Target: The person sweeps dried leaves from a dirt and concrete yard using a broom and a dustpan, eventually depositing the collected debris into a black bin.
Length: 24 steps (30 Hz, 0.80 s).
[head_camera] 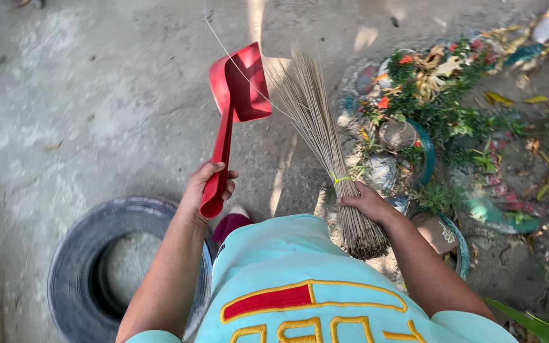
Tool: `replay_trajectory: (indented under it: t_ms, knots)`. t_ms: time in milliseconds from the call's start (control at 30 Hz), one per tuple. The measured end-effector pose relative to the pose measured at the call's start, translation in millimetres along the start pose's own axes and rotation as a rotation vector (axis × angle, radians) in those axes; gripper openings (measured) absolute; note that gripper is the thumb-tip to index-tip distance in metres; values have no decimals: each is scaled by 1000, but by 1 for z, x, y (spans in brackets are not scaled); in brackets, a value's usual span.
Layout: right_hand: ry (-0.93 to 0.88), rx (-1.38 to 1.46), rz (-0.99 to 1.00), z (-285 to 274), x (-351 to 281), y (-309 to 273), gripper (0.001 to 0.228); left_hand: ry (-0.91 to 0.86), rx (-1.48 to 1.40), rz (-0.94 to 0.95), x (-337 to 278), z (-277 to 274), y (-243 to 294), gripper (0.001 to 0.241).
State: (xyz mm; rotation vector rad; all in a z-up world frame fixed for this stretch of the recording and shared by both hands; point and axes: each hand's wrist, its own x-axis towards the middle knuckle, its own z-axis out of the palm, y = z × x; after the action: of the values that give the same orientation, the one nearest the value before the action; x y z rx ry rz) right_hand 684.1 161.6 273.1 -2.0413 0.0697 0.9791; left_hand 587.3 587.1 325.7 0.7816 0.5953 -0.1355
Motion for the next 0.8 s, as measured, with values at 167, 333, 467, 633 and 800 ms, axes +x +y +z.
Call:
replay_trajectory:
  t_ms: [167,333,467,633,800]
  knots:
    - [101,110,146,-20,43,-3,82,-84,-18,-128,116,23,46,51]
    - [239,124,64,-23,108,-31,87,-174,42,-253,239,44,113,52]
    - [305,323,168,-16,157,-83,81,-283,160,-301,323,68,179,54]
    - [352,492,285,-10,193,-143,70,-325,269,-385,416,92,236,54]
    - [381,560,345,-38,245,-189,68,-396,179,-487,493,119,266,57]
